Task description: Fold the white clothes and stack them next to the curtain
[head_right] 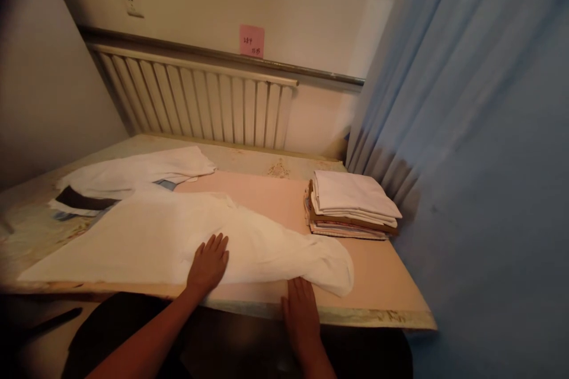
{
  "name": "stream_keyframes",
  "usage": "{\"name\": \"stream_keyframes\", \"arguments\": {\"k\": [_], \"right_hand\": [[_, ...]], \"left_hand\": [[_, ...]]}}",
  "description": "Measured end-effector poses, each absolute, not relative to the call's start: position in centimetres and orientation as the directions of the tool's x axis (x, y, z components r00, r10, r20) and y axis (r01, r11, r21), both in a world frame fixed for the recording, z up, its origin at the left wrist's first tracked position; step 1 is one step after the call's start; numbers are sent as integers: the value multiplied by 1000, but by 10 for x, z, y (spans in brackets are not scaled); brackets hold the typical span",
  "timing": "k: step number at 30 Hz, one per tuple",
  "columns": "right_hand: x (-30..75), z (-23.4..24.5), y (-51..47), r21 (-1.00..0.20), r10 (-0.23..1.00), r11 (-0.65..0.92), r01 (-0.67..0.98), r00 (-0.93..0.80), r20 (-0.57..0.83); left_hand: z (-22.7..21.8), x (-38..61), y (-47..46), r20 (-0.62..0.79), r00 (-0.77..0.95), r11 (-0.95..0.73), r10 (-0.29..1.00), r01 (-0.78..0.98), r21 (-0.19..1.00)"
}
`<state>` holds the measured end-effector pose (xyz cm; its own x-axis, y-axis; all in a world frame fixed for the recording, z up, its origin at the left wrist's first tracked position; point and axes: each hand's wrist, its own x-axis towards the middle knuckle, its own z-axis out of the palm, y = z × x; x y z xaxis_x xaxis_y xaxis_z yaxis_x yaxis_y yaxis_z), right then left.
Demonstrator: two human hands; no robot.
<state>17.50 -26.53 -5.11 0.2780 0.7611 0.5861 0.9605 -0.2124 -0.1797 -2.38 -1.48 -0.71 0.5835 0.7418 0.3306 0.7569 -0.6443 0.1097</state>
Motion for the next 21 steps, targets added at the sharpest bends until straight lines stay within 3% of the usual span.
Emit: {"name": "stream_keyframes", "arguments": {"k": [8, 21], "right_hand": [[177, -17, -246, -186, 857, -252, 950, 308, 413], [177, -36, -252, -278, 729, -199, 940, 332, 598]], "left_hand": [[-3, -26, -19, 338, 576, -649, 744, 743, 164], [-2, -26, -20, 341, 572, -646, 746, 746, 163]]}}
